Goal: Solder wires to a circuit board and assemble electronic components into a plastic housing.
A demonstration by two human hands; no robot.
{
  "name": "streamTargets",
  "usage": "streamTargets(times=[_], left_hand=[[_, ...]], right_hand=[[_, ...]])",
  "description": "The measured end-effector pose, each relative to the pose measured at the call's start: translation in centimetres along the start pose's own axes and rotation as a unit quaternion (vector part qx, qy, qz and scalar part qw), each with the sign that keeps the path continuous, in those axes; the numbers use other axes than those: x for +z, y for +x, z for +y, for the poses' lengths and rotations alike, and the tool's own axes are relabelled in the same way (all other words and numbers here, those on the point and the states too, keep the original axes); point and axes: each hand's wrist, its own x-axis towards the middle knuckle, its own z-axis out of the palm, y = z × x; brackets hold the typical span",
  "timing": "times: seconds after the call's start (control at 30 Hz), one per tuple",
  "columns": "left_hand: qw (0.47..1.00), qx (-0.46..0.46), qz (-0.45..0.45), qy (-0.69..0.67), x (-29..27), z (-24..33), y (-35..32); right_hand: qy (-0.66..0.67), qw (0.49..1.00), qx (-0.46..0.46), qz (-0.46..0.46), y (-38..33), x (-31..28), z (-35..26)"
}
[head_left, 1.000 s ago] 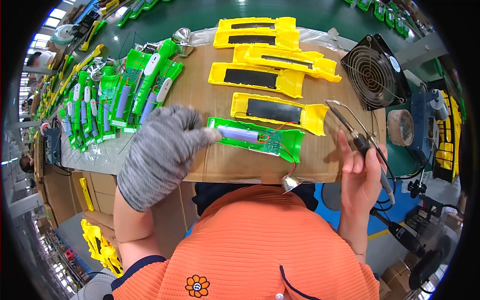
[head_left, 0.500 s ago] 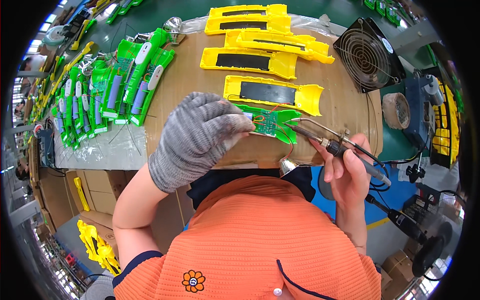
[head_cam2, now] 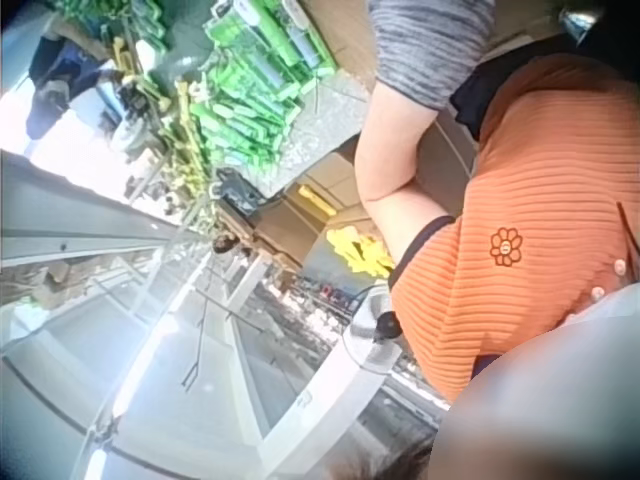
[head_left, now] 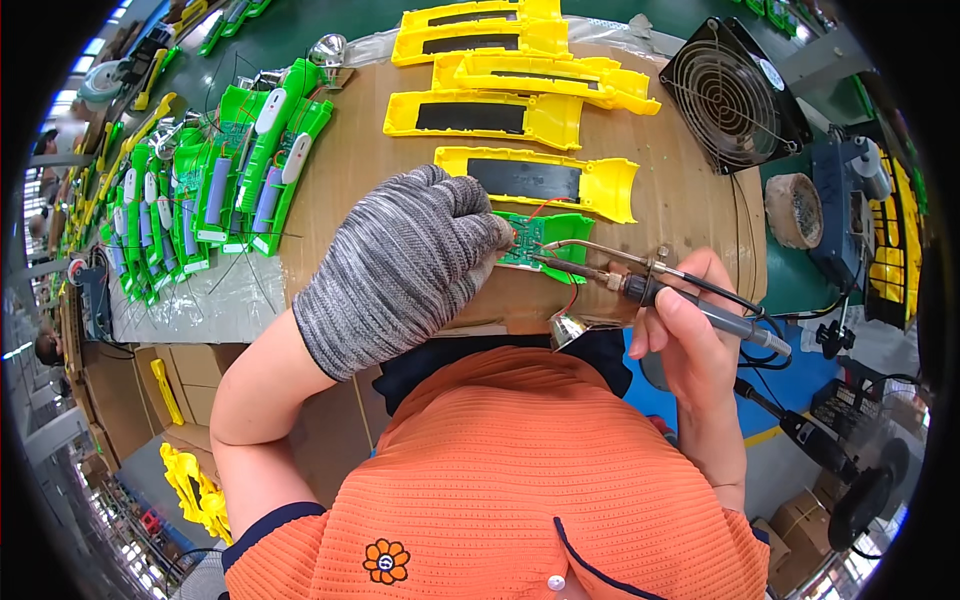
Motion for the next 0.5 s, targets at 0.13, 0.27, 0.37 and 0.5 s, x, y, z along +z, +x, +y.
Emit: streamTargets(times=[0.13,0.27,0.37,0.5], left_hand=[[1.0,-0.004,-0.025,0.004,-0.23,0.12,0.12],[0.999,-0.014,-0.04,-0.004,-0.2,0.04,0.22],[1.0,-0.006,-0.025,-0.015,-0.19,-0.08,0.15],[1.0,-0.009,-0.025,-0.012,-0.21,-0.02,0.08]], right_hand=[[-0.029,1.0,0.011,0.0,0.11,0.11,-0.16],[-0.043,0.999,0.015,-0.009,0.15,0.11,-0.07],[-0.046,0.999,0.015,-0.007,0.16,0.19,-0.11],[-0.047,0.999,0.014,-0.009,0.13,0.28,-0.16]])
